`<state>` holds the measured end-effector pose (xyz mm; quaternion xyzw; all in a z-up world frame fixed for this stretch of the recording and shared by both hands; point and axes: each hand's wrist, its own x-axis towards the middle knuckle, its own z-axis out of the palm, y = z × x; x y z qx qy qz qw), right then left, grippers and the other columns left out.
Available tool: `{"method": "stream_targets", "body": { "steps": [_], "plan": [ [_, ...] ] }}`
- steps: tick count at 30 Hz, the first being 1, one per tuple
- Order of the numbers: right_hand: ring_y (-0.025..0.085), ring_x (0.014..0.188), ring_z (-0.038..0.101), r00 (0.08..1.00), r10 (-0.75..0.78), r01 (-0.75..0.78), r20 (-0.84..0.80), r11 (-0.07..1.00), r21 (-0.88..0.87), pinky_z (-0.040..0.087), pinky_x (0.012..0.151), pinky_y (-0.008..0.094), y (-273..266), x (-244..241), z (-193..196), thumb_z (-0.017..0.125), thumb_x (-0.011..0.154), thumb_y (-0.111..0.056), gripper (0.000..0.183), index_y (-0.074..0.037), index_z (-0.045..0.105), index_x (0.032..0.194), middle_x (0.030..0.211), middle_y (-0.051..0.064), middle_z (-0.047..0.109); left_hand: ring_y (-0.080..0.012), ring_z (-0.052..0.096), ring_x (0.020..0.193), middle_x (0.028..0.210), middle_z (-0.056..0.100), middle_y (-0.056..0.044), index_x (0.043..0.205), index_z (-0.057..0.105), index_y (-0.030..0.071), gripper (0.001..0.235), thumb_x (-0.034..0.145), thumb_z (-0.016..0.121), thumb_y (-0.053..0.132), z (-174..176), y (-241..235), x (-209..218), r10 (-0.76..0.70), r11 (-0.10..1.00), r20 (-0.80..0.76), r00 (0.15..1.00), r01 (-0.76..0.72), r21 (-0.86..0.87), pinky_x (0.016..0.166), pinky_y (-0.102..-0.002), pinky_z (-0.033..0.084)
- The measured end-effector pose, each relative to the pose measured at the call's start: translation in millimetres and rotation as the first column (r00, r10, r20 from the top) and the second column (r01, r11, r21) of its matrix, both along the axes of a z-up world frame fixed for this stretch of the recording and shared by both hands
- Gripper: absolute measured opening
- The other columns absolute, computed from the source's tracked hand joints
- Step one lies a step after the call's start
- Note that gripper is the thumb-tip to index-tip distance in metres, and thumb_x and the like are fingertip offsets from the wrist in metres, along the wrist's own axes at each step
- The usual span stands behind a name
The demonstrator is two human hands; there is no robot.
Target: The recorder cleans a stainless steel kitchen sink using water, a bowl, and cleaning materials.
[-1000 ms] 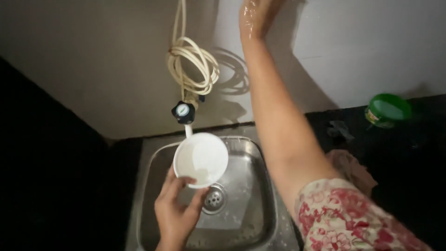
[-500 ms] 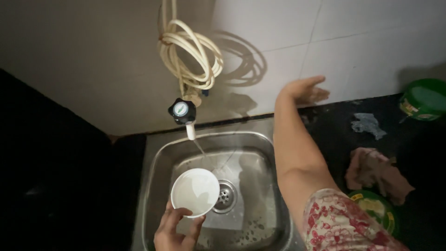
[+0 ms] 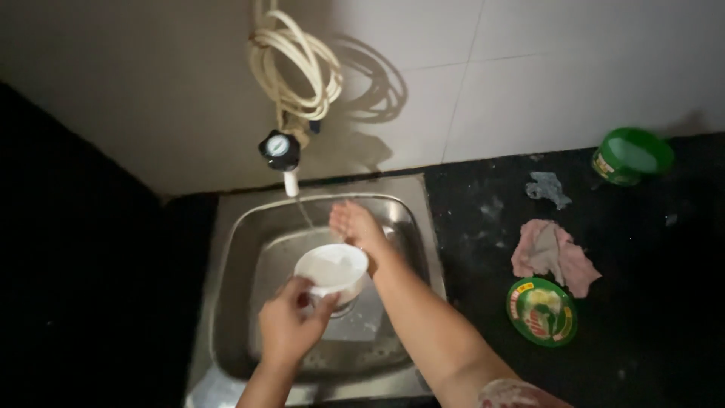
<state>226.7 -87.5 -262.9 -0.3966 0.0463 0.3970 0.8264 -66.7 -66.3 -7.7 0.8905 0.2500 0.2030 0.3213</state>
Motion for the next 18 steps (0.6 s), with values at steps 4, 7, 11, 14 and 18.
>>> {"method": "stream_targets", "body": {
  "steps": [4,7,11,14,18],
  "plan": [
    [0.03,0.097,0.066,0.989,0.102,-0.056,-0.11,0.93,0.363,0.057,0.086,0.045,-10,-20,-32,0.054,0.104,-0.034,0.032,-0.004,0.065,0.108,0.105,0.014,0.069,-0.0303,0.071,0.069,0.071,0.073,-0.017,0.095,0.075,0.006,0.045,0.08,0.079,0.049,20,7,36,0.015,0.998,-0.134,0.991,-0.023,-0.057,0.066,-0.04,0.054],
    [0.03,0.094,0.067,0.991,0.004,0.054,-0.133,0.9,0.433,0.058,0.086,0.044,1,-14,52,0.048,0.103,-0.022,0.027,-0.002,0.065,0.109,0.103,0.016,0.069,-0.028,0.067,0.064,0.073,0.071,-0.015,0.088,0.073,0.0,0.047,0.089,0.07,0.047,36,16,42,0.0,0.882,-0.049,0.999,-0.023,-0.471,0.061,-0.039,0.052],
    [0.03,0.091,0.068,0.975,-0.124,0.203,-0.186,0.835,0.511,0.059,0.086,0.044,42,49,149,0.04,0.102,-0.006,0.027,0.002,0.065,0.11,0.101,0.018,0.069,-0.017,0.067,0.061,0.076,0.069,-0.008,0.095,0.07,0.004,0.035,0.09,0.067,0.039,23,47,14,-0.026,0.522,0.24,0.97,0.218,-0.824,0.058,-0.031,0.053],
    [0.032,0.091,0.07,0.991,-0.122,0.13,-0.045,0.938,0.321,0.06,0.088,0.045,41,76,183,0.036,0.101,-0.003,0.031,0.006,0.064,0.111,0.103,0.022,0.07,-0.0138,0.063,0.063,0.079,0.072,-0.004,0.093,0.073,0.004,0.033,0.085,0.074,0.036,8,64,-7,0.081,0.597,0.105,0.991,0.036,-0.802,0.059,-0.028,0.05],
    [0.031,0.092,0.072,0.987,-0.07,0.056,0.148,0.994,0.093,0.062,0.087,0.044,4,27,250,0.037,0.099,-0.002,0.029,0.003,0.064,0.11,0.106,0.02,0.072,-0.0204,0.063,0.069,0.078,0.071,-0.012,0.093,0.077,-0.002,0.04,0.084,0.079,0.037,-73,87,16,0.234,0.69,-0.111,0.966,-0.245,-0.681,0.063,-0.034,0.049]
  ]
}}
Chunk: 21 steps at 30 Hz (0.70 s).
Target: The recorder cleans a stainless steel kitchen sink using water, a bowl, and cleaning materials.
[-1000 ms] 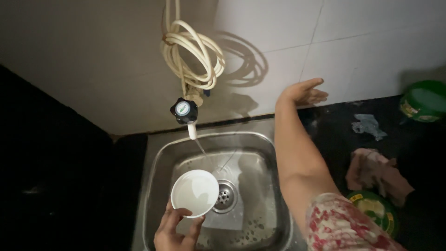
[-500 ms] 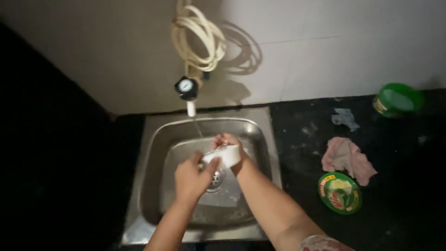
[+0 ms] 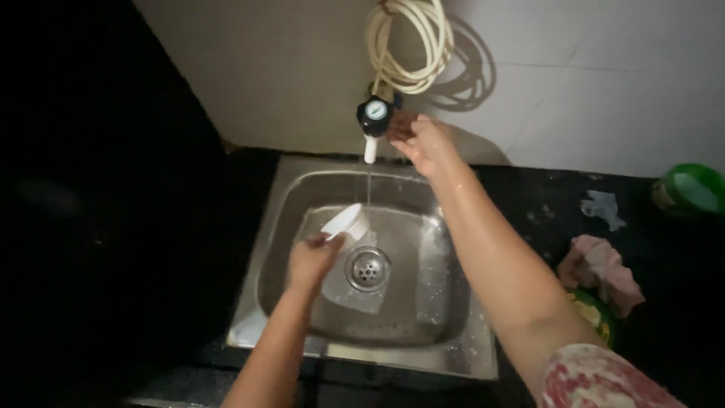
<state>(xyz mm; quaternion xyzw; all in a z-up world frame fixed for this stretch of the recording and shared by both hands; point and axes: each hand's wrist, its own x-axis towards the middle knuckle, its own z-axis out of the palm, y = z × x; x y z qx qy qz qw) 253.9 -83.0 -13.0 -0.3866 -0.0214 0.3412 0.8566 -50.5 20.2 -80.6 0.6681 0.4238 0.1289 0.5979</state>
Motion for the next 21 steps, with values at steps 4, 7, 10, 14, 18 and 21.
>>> {"method": "stream_targets", "body": {
  "steps": [4,7,10,14,18,21],
  "plan": [
    [0.024,0.084,0.07,0.816,0.009,0.211,0.578,0.926,-0.313,0.058,0.075,0.04,-13,-56,58,0.055,0.103,-0.026,0.027,-0.003,0.066,0.108,0.099,0.012,0.072,-0.0298,0.074,0.098,0.101,0.078,-0.016,0.108,0.079,0.011,0.044,0.077,0.083,0.043,-32,-7,46,-0.049,0.961,-0.147,0.988,0.087,0.262,0.087,-0.04,0.055],
    [0.025,0.077,0.068,0.472,0.157,0.461,0.868,0.795,-0.394,0.054,0.071,0.04,-6,-81,96,0.069,0.098,-0.042,0.041,-0.001,0.068,0.1,0.089,0.013,0.071,-0.033,0.073,0.1,0.103,0.077,-0.017,0.106,0.078,0.012,0.045,0.075,0.084,0.044,-27,-14,75,-0.073,0.916,-0.125,0.989,0.116,0.384,0.088,-0.042,0.055],
    [0.031,0.073,0.068,0.184,0.431,0.677,0.883,0.596,-0.432,0.054,0.071,0.045,2,-83,112,0.078,0.087,-0.051,0.052,0.0,0.069,0.086,0.079,0.017,0.069,-0.0335,0.075,0.097,0.1,0.077,-0.018,0.102,0.079,0.011,0.042,0.075,0.083,0.042,-4,-23,85,-0.108,0.881,-0.073,0.991,0.13,0.455,0.087,-0.042,0.057],
    [0.038,0.08,0.068,0.018,0.687,0.773,0.727,0.451,-0.446,0.054,0.076,0.05,5,-72,122,0.081,0.081,-0.05,0.05,0.0,0.071,0.084,0.081,0.02,0.069,-0.036,0.072,0.093,0.1,0.074,-0.016,0.094,0.08,0.009,0.032,0.076,0.084,0.035,16,-30,80,-0.146,0.806,0.023,0.989,0.105,0.582,0.082,-0.045,0.055],
    [0.042,0.097,0.065,-0.159,0.733,0.69,0.661,0.562,-0.457,0.052,0.085,0.051,-3,-54,125,0.079,0.086,-0.044,0.052,0.002,0.07,0.107,0.101,0.024,0.068,-0.0329,0.073,0.09,0.1,0.072,-0.014,0.091,0.078,0.009,0.028,0.074,0.084,0.03,19,-30,68,-0.153,0.81,0.058,0.986,0.092,0.579,0.08,-0.045,0.056],
    [0.043,0.114,0.059,-0.203,0.774,0.627,0.6,0.574,-0.527,0.048,0.094,0.051,-8,-78,152,0.077,0.088,-0.037,0.053,-0.007,0.066,0.13,0.124,0.025,0.06,-0.0355,0.071,0.092,0.105,0.072,-0.016,0.09,0.078,0.007,0.027,0.075,0.086,0.027,9,-29,64,-0.163,0.771,0.056,0.985,0.092,0.631,0.084,-0.045,0.056]
  ]
}}
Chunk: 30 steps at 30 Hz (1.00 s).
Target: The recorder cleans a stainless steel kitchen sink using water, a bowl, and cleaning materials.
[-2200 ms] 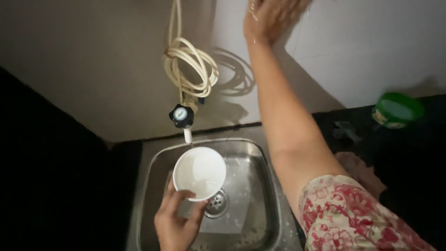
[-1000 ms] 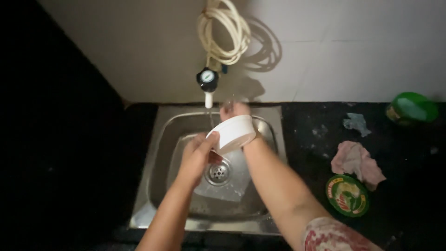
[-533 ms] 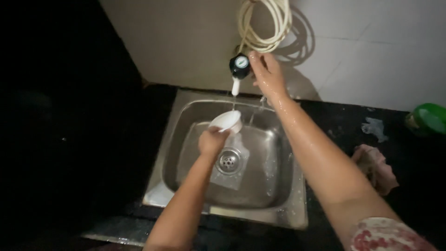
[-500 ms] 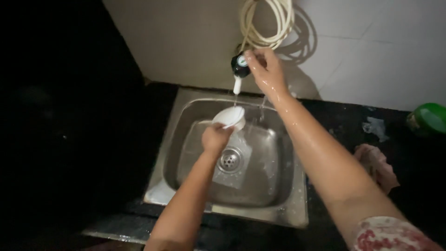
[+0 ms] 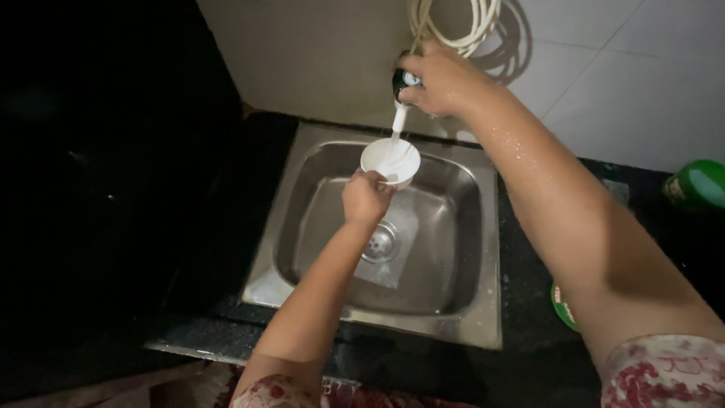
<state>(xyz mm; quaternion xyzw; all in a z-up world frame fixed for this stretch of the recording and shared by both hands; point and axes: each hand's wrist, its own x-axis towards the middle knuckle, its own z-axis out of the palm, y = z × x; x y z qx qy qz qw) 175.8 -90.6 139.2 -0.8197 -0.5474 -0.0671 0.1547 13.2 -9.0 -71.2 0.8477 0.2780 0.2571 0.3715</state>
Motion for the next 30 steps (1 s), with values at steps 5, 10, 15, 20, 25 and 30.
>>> {"method": "stream_targets", "body": {
  "steps": [5,10,15,20,25,30],
  "plan": [
    [0.043,0.122,0.053,0.995,-0.011,0.03,0.095,0.979,-0.203,0.045,0.102,0.049,4,-16,12,0.08,0.082,-0.019,0.052,-0.016,0.068,0.133,0.135,0.024,0.052,-0.0279,0.077,0.092,0.104,0.076,-0.012,0.099,0.079,0.013,0.03,0.076,0.084,0.031,-23,0,-7,-0.016,0.992,-0.221,0.975,-0.013,-0.129,0.087,-0.041,0.058],
    [0.041,0.12,0.055,0.99,0.031,0.002,0.138,0.972,-0.235,0.048,0.099,0.047,0,-24,15,0.076,0.072,-0.003,0.058,-0.014,0.069,0.129,0.134,0.018,0.054,-0.0325,0.074,0.094,0.103,0.075,-0.015,0.096,0.08,0.008,0.028,0.075,0.086,0.027,-25,-6,-19,0.009,0.991,-0.179,0.984,-0.033,-0.132,0.087,-0.042,0.056],
    [0.038,0.119,0.057,0.987,0.09,-0.065,0.134,0.981,-0.182,0.049,0.098,0.046,-6,-19,5,0.072,0.069,0.005,0.056,-0.012,0.072,0.123,0.132,0.015,0.056,-0.0304,0.075,0.092,0.104,0.074,-0.014,0.094,0.079,0.008,0.027,0.075,0.086,0.025,-34,-7,-23,0.029,0.986,-0.179,0.983,-0.057,-0.155,0.087,-0.041,0.056],
    [0.038,0.118,0.057,0.987,0.1,-0.082,0.129,0.987,-0.135,0.049,0.099,0.047,-10,-25,5,0.068,0.072,0.007,0.058,-0.012,0.071,0.127,0.133,0.015,0.057,-0.0326,0.074,0.09,0.101,0.074,-0.016,0.092,0.079,0.007,0.028,0.073,0.087,0.027,-29,-9,-30,0.037,0.997,-0.092,0.995,-0.043,-0.062,0.083,-0.043,0.057],
    [0.045,0.135,0.047,0.977,0.203,-0.207,0.067,0.976,0.064,0.043,0.11,0.05,-32,-6,-23,0.067,0.08,0.004,0.071,-0.01,0.054,0.149,0.153,0.023,0.044,-0.0342,0.074,0.085,0.093,0.076,-0.016,0.091,0.08,0.009,0.027,0.074,0.087,0.029,-18,-10,-29,0.045,0.999,-0.057,0.997,-0.046,-0.006,0.08,-0.045,0.056],
    [0.047,0.146,0.04,0.965,0.261,-0.24,-0.032,0.926,0.29,0.04,0.117,0.051,-93,-20,-56,0.068,0.088,-0.002,0.071,-0.01,0.046,0.156,0.163,0.024,0.037,-0.0308,0.076,0.084,0.087,0.077,-0.015,0.095,0.077,0.008,0.029,0.079,0.085,0.031,-15,-16,-26,0.043,0.997,-0.052,0.998,-0.045,-0.055,0.079,-0.042,0.059]
  ]
}}
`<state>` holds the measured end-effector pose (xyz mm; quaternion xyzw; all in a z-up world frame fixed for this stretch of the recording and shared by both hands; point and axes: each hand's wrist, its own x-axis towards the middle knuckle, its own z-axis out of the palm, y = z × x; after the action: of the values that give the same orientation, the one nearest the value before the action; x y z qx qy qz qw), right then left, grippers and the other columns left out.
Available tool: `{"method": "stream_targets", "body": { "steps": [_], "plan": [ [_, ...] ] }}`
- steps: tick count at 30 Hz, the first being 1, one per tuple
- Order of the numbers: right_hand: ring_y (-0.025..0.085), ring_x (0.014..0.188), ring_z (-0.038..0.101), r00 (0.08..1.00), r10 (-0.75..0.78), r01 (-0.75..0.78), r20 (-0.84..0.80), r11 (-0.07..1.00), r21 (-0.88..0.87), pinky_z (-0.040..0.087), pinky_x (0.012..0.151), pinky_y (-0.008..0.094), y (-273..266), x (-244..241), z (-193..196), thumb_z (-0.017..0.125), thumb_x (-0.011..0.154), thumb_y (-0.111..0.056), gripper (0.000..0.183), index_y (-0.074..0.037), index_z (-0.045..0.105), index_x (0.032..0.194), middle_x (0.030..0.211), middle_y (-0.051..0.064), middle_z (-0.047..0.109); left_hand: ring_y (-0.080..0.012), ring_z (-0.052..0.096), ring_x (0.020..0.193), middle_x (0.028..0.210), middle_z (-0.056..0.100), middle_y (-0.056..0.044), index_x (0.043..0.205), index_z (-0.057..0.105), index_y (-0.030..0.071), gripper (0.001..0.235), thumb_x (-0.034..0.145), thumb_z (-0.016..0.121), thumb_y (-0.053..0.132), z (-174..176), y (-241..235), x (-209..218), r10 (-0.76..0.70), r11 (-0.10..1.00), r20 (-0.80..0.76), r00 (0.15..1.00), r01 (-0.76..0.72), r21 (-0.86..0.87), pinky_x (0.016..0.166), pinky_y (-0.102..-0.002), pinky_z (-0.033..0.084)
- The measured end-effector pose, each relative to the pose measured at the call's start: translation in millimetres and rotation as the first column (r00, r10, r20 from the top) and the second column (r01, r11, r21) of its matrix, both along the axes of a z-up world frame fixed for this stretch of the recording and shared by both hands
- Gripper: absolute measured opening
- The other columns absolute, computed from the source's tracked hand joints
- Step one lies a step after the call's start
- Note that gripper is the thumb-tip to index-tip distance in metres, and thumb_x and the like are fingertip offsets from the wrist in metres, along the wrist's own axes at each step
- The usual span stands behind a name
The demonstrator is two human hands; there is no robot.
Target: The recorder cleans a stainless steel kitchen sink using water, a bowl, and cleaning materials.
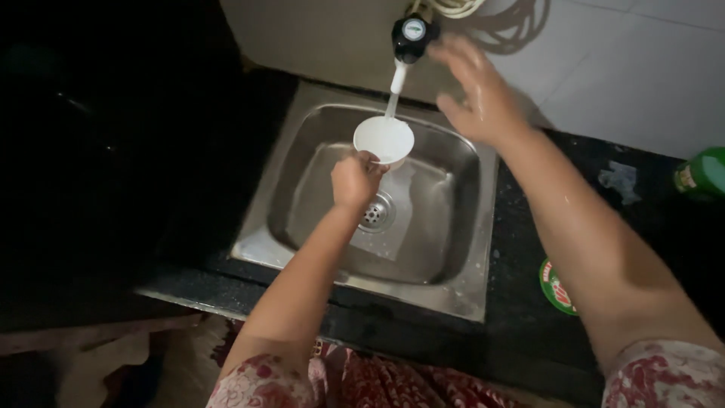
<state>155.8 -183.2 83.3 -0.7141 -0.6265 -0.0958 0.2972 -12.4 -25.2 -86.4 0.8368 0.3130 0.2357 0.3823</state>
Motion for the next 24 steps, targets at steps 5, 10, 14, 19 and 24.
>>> {"method": "stream_targets", "body": {
  "steps": [5,10,14,19,24],
  "plan": [
    [0.033,0.136,0.053,0.877,-0.188,0.124,-0.442,0.978,-0.169,0.058,0.093,0.04,-71,-7,-60,0.068,0.088,-0.012,0.039,-0.013,0.067,0.126,0.147,0.014,0.051,-0.0317,0.074,0.08,0.089,0.076,-0.014,0.09,0.08,0.008,0.028,0.073,0.087,0.03,16,-9,-5,0.054,0.998,0.062,0.997,-0.057,0.041,0.075,-0.043,0.057],
    [0.03,0.121,0.062,0.981,-0.074,0.061,-0.18,0.995,-0.077,0.055,0.092,0.042,-142,-7,-129,0.075,0.088,-0.008,0.033,-0.009,0.072,0.12,0.133,0.012,0.065,-0.0304,0.074,0.079,0.096,0.074,-0.015,0.09,0.078,0.007,0.027,0.074,0.089,0.026,23,-16,-16,0.025,0.995,0.088,0.996,-0.033,0.096,0.071,-0.042,0.057],
    [0.03,0.108,0.068,0.861,-0.253,0.176,-0.442,0.962,-0.209,0.056,0.068,0.037,-178,-38,-130,0.072,0.087,-0.008,0.029,-0.008,0.071,0.116,0.127,0.011,0.067,-0.0275,0.074,0.078,0.097,0.073,-0.013,0.089,0.078,0.006,0.025,0.073,0.09,0.022,34,-27,-27,0.029,0.993,0.16,0.987,-0.046,0.106,0.071,-0.04,0.057],
    [0.031,0.111,0.067,0.802,-0.363,0.327,-0.475,0.931,-0.159,0.053,0.081,0.041,-221,-88,-155,0.07,0.087,-0.009,0.032,-0.008,0.071,0.119,0.131,0.012,0.065,-0.026,0.074,0.078,0.101,0.073,-0.013,0.089,0.077,0.005,0.026,0.073,0.091,0.021,55,-56,-64,-0.058,0.98,0.141,0.988,0.03,0.198,0.071,-0.039,0.058],
    [0.043,0.129,0.053,0.893,-0.396,0.369,-0.215,0.916,-0.156,0.043,0.107,0.054,-250,-142,-167,0.076,0.084,-0.021,0.048,-0.01,0.067,0.13,0.146,0.022,0.053,-0.0241,0.076,0.073,0.117,0.073,-0.018,0.088,0.077,0.004,0.024,0.073,0.089,0.019,55,-99,-106,-0.247,0.943,0.106,0.963,0.214,0.253,0.068,-0.038,0.06]
  ]
}}
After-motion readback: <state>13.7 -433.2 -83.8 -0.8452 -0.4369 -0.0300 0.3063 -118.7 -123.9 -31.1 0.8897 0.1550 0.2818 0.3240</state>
